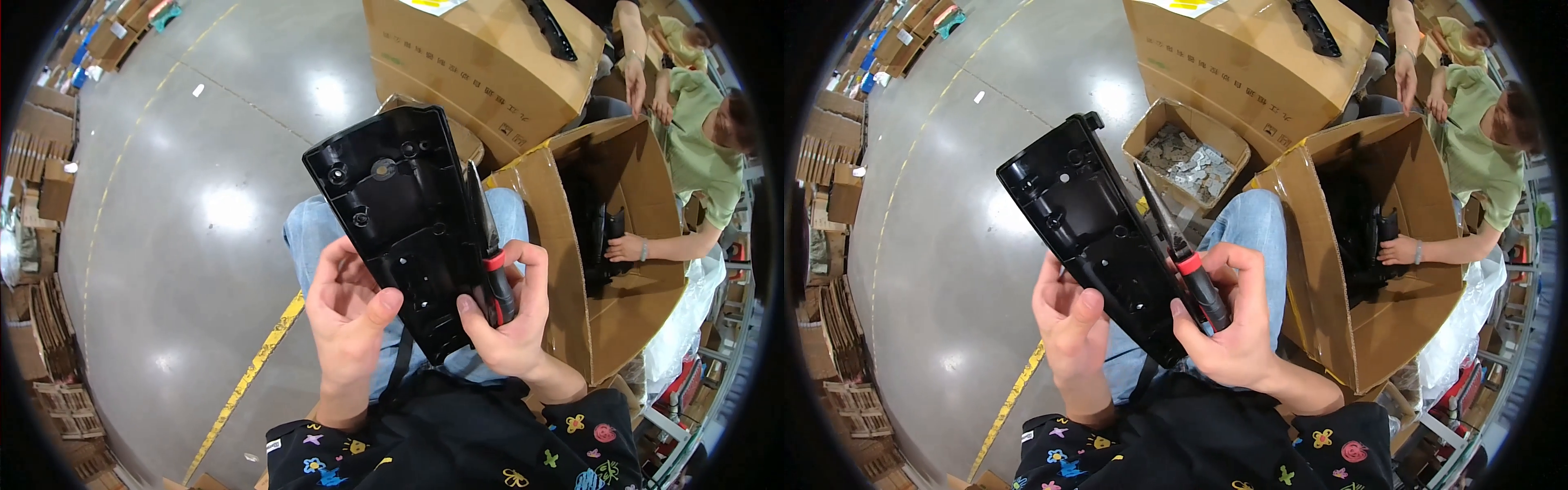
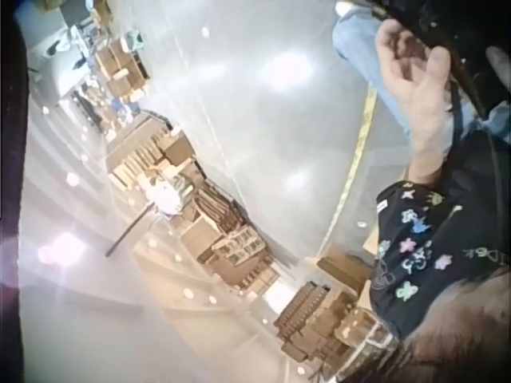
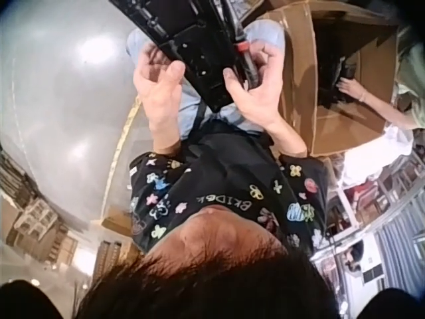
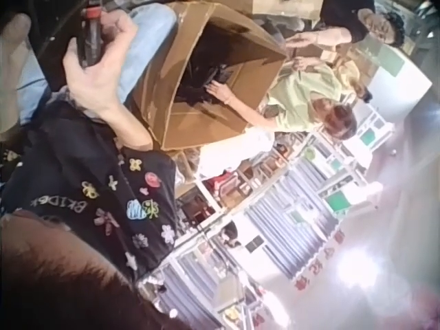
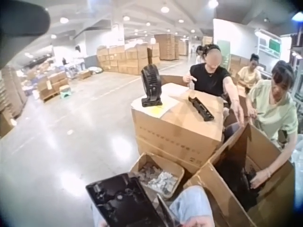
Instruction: Inserting metal clips into plastic housings using needle-nose pliers.
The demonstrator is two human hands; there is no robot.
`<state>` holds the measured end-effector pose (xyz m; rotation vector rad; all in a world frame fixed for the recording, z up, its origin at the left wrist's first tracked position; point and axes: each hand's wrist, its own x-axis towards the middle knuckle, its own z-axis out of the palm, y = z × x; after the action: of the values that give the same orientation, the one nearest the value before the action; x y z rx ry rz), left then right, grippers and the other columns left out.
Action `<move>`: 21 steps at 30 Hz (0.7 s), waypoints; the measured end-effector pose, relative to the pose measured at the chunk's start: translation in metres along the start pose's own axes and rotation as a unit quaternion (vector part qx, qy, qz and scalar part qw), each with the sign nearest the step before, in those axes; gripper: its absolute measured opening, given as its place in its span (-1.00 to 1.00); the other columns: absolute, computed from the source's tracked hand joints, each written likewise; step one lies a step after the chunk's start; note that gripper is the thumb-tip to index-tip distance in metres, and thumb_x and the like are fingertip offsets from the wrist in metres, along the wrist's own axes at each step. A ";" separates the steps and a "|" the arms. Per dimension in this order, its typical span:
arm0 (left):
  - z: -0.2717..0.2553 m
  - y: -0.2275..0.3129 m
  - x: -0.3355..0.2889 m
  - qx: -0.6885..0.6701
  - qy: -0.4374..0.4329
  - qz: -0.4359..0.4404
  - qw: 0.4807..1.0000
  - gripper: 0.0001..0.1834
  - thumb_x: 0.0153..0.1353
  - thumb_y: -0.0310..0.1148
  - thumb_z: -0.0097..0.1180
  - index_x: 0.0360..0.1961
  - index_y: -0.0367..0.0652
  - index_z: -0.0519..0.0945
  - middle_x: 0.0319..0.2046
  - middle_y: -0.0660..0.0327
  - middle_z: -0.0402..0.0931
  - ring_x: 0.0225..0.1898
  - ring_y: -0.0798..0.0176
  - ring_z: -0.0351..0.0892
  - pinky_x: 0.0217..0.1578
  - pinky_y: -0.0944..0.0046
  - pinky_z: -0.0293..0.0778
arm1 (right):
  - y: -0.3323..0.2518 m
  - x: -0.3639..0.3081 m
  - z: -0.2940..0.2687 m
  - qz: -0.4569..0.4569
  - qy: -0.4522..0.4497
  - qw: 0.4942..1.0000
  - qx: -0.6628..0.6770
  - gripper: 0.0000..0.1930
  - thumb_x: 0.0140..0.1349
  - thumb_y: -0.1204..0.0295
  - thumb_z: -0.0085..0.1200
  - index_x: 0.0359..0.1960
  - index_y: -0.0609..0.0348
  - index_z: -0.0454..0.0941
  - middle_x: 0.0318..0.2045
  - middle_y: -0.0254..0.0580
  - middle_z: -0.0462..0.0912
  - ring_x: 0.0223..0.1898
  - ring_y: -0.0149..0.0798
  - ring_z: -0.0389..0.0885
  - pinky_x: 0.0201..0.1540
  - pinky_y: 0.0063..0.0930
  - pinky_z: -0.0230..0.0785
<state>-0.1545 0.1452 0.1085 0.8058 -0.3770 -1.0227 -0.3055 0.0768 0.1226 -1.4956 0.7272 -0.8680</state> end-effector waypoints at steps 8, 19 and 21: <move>0.011 0.013 -0.003 0.036 0.012 -0.014 0.999 -0.36 -0.05 -0.63 0.30 0.00 -0.22 0.17 -0.15 0.04 0.52 -0.23 0.33 0.52 -0.17 0.41 0.46 | -0.001 -0.002 -0.005 0.005 -0.002 1.000 -0.009 -0.47 -0.01 0.76 0.04 -0.03 0.20 0.07 -0.30 -0.23 0.35 -0.31 -0.47 0.37 -0.16 -0.59 0.26; 0.009 0.009 -0.002 -0.006 0.019 0.003 1.000 -0.32 -0.14 -0.73 0.30 -0.07 -0.16 0.14 -0.15 0.05 0.49 -0.18 0.33 0.50 -0.15 0.39 0.45 | -0.002 -0.001 -0.006 -0.014 -0.011 1.000 -0.026 -0.48 -0.01 0.77 0.04 -0.04 0.22 0.08 -0.34 -0.24 0.34 -0.38 -0.50 0.32 -0.28 -0.63 0.21; 0.009 0.009 -0.002 -0.008 0.018 0.008 1.000 -0.33 -0.13 -0.72 0.30 -0.06 -0.16 0.15 -0.16 0.05 0.49 -0.19 0.33 0.50 -0.15 0.40 0.45 | -0.004 -0.001 -0.006 0.002 -0.014 1.000 -0.022 -0.48 -0.01 0.76 0.04 -0.05 0.21 0.08 -0.34 -0.25 0.34 -0.39 -0.50 0.31 -0.29 -0.63 0.21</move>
<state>-0.1552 0.1460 0.1213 0.8041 -0.3442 -0.9939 -0.3116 0.0747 0.1266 -1.5414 0.7320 -0.8312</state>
